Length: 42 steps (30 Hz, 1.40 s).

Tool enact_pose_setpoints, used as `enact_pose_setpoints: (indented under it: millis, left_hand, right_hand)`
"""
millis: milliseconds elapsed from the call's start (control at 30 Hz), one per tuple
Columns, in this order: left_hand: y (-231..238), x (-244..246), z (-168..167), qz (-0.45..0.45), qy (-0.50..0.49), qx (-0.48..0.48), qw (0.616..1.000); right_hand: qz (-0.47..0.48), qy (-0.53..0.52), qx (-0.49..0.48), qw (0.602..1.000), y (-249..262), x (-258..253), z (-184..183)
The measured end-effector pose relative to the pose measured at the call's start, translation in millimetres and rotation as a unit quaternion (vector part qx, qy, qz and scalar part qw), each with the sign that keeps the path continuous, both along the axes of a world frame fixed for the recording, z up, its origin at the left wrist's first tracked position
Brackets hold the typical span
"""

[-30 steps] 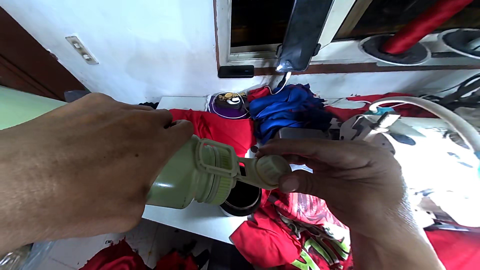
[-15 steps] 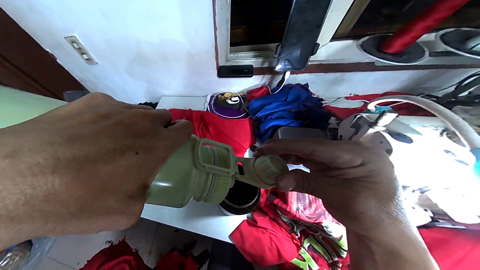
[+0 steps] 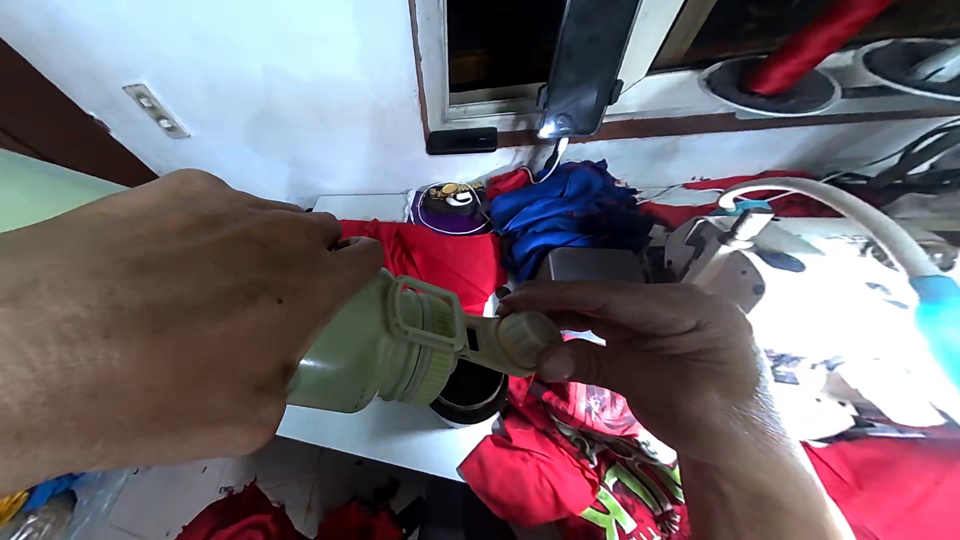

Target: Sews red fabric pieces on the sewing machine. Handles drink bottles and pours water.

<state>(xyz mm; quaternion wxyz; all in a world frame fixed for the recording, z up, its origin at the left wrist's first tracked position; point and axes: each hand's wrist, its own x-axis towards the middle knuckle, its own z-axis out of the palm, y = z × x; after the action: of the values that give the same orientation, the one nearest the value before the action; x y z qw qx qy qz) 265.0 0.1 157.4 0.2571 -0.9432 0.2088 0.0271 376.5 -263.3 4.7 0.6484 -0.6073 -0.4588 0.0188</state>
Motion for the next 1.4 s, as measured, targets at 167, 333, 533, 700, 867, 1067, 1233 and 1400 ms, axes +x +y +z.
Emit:
enact_pose_setpoints:
  millis: [167,333,533,700,867,1067,1233,1400]
  left_hand:
    - [-8,4,5,-0.003,0.006,0.020,1.000]
    - [-10,5,6,-0.013,0.003,0.022,1.000]
    - [-8,3,4,-0.007,-0.004,-0.008,1.000]
    - [-10,3,5,-0.010,-0.006,-0.004,1.000]
    - [-14,4,9,-0.012,-0.014,0.012,1.000]
    - [-17,5,11,-0.010,-0.013,0.031,0.999]
    - [-13,2,11,0.004,-0.009,0.008,1.000]
    - [9,-9,-2,0.024,-0.062,-0.101,0.993]
  right_hand:
    - [-0.005,0.004,0.003,1.000,-3,-1,-4]
    - [-0.006,0.013,0.003,1.000,-5,-2,-5]
    - [0.002,0.015,0.012,1.000,-5,-2,-5]
    - [0.001,0.014,0.015,1.000,-6,-3,-5]
    - [-0.002,0.014,0.017,1.000,-7,-4,-5]
    - [-0.006,0.013,0.022,1.000,-8,-4,-4]
    - [-0.016,0.018,0.028,0.999,-8,-7,-2]
    - [-0.019,0.029,0.059,0.998,0,-16,7]
